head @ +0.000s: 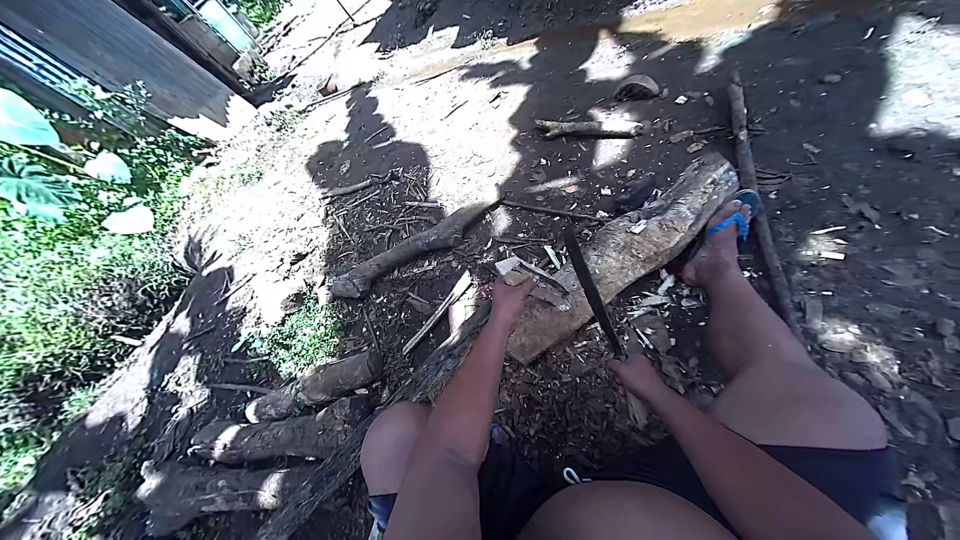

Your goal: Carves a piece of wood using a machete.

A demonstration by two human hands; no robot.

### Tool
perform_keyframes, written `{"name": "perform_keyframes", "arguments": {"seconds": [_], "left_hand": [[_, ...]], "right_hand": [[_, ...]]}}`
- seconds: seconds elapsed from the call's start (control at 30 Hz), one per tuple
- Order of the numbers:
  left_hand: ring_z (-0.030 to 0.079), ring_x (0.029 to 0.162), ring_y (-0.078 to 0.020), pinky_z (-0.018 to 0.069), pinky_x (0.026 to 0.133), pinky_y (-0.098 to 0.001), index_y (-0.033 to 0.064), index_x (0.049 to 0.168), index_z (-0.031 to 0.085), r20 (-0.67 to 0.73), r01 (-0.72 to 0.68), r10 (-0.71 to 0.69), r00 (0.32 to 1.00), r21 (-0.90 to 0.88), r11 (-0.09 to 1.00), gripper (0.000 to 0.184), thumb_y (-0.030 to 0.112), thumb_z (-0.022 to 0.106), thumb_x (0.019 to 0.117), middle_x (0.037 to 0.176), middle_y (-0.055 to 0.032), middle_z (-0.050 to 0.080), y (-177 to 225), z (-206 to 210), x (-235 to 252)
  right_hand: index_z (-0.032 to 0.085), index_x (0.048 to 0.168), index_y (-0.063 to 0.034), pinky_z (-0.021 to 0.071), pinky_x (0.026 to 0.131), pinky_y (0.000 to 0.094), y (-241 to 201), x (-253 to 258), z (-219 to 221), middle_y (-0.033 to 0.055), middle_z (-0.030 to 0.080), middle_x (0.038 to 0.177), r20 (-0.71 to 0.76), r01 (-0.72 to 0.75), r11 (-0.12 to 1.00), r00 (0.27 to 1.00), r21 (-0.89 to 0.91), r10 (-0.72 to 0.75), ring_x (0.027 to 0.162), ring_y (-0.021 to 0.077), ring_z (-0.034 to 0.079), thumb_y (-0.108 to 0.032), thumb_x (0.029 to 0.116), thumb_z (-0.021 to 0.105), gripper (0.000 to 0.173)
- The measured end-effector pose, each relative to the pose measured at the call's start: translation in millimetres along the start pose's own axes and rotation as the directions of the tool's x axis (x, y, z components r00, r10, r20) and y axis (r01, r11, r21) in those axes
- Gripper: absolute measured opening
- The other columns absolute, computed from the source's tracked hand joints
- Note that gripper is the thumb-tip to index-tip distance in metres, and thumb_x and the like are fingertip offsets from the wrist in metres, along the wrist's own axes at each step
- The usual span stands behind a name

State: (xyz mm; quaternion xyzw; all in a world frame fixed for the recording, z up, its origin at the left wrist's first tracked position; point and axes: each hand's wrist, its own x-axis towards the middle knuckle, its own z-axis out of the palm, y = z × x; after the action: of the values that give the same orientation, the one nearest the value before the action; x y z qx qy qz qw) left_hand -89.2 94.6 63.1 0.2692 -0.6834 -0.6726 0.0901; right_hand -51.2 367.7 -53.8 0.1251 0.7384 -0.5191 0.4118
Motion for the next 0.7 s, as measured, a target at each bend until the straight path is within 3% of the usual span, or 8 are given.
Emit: {"name": "perform_keyframes", "arguments": {"seconds": [0.1, 0.23, 0.33, 0.5, 0.6, 0.7], "left_hand": [[0.071, 0.103, -0.0302, 0.0627, 0.085, -0.0483, 0.0046, 0.143, 0.047, 0.005, -0.064, 0.063, 0.998, 0.047, 0.997, 0.066, 0.014, 0.082, 0.0887, 0.125, -0.0198, 0.066, 14, -7, 1], [0.07, 0.107, -0.0269, 0.0605, 0.091, -0.0473, 0.0057, 0.14, 0.051, 0.044, -0.186, 0.181, 0.982, 0.213, 0.959, 0.061, 0.014, 0.081, 0.0878, 0.124, -0.0172, 0.068, 32, -16, 0], [0.071, 0.105, -0.0252, 0.0602, 0.091, -0.0481, 0.0117, 0.144, 0.049, 0.095, -0.23, 0.21, 0.973, 0.369, 0.901, 0.065, 0.019, 0.082, 0.0885, 0.122, -0.0145, 0.069, 31, -20, -1], [0.071, 0.103, -0.0267, 0.0596, 0.092, -0.0507, 0.0095, 0.146, 0.043, 0.098, -0.235, 0.215, 0.972, 0.482, 0.844, 0.067, 0.029, 0.079, 0.0926, 0.118, -0.0163, 0.07, 25, -24, 3], [0.072, 0.102, -0.025, 0.0595, 0.093, -0.0492, 0.0073, 0.142, 0.048, 0.103, -0.231, 0.208, 0.973, 0.534, 0.813, 0.068, 0.031, 0.083, 0.0886, 0.114, -0.015, 0.071, 32, -27, 2], [0.073, 0.096, -0.026, 0.0612, 0.088, -0.05, 0.0066, 0.135, 0.055, 0.13, -0.204, 0.159, 0.979, 0.548, 0.811, 0.067, 0.026, 0.089, 0.0808, 0.109, -0.0154, 0.072, 40, -30, -1]], "right_hand": [[0.057, 0.106, -0.0036, 0.0538, 0.044, 0.0391, 3, 4, 1, 0.0072, 0.054, 0.062, 0.002, 0.014, 1.0, 1.0, 0.01, -0.014, 0.043, 0.0198, 0.055, -0.03, 0.0994, 0.064, 0.028], [0.058, 0.11, -0.0027, 0.0537, 0.045, 0.0383, 0, 0, 1, 0.0076, 0.055, 0.063, -0.009, 0.004, 1.0, 1.0, -0.006, -0.004, 0.044, 0.0192, 0.054, -0.028, 0.0995, 0.065, 0.028], [0.057, 0.109, -0.0031, 0.0538, 0.045, 0.0381, -1, -1, 2, 0.0075, 0.055, 0.064, -0.011, 0.0, 1.0, 1.0, -0.016, 0.0, 0.044, 0.019, 0.054, -0.028, 0.0995, 0.065, 0.028], [0.057, 0.106, -0.0025, 0.0545, 0.045, 0.039, 0, 3, 4, 0.0079, 0.056, 0.064, -0.014, 0.001, 0.999, 1.0, -0.033, -0.001, 0.044, 0.0199, 0.056, -0.029, 0.0992, 0.065, 0.028], [0.058, 0.108, -0.0028, 0.0537, 0.045, 0.0384, 0, 8, 5, 0.0083, 0.057, 0.065, -0.02, 0.005, 0.998, 1.0, -0.064, -0.007, 0.045, 0.0195, 0.056, -0.03, 0.0987, 0.066, 0.03], [0.059, 0.109, -0.0033, 0.0535, 0.046, 0.039, 5, 10, 2, 0.0089, 0.058, 0.066, -0.043, 0.023, 0.996, 0.999, -0.082, -0.026, 0.045, 0.0202, 0.056, -0.03, 0.0979, 0.066, 0.03]]}}
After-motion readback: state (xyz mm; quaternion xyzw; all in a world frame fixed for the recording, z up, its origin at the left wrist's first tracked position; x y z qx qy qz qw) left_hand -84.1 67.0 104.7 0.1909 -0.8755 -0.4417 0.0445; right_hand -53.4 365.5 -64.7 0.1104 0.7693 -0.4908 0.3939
